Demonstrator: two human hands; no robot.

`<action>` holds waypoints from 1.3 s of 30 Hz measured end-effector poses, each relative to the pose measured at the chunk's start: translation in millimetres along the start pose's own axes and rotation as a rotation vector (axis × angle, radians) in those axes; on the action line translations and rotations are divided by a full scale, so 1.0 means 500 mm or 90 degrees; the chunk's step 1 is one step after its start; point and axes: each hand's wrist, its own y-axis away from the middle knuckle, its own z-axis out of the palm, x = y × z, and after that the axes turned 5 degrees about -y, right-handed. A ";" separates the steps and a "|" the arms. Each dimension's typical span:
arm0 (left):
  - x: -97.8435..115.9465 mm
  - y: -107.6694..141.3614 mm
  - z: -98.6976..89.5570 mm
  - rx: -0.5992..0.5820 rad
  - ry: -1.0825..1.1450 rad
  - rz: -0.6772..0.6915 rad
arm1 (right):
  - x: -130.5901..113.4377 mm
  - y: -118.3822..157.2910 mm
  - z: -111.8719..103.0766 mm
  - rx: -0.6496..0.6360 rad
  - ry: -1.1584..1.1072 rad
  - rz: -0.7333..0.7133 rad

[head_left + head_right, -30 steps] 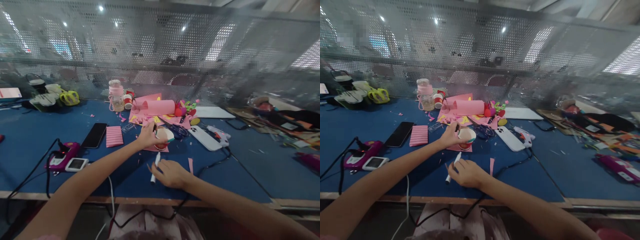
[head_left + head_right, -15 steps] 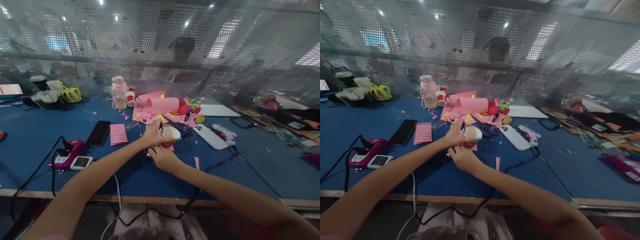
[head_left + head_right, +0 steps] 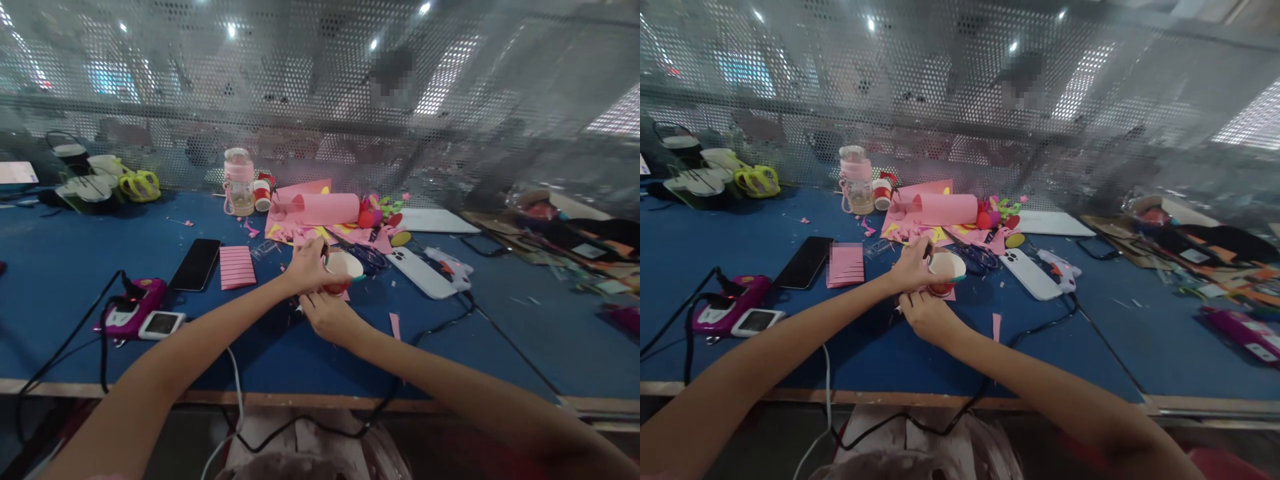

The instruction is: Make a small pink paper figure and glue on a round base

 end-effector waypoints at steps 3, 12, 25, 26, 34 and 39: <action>0.000 -0.001 -0.001 -0.006 0.005 0.003 | 0.002 0.008 -0.001 0.027 -0.009 -0.015; 0.002 0.000 -0.003 0.005 0.017 -0.001 | 0.014 0.045 -0.013 0.034 -0.054 -0.059; 0.009 0.002 -0.012 -0.013 0.005 -0.009 | 0.055 0.094 -0.028 0.005 -0.153 -0.112; 0.009 0.001 -0.012 -0.012 0.005 -0.009 | 0.058 0.096 -0.030 0.013 -0.163 -0.112; 0.007 -0.002 -0.010 0.004 0.051 -0.008 | 0.119 0.136 -0.037 0.284 -0.424 0.113; 0.007 -0.003 -0.008 0.005 0.039 -0.018 | 0.225 0.115 -0.024 0.475 -0.607 0.602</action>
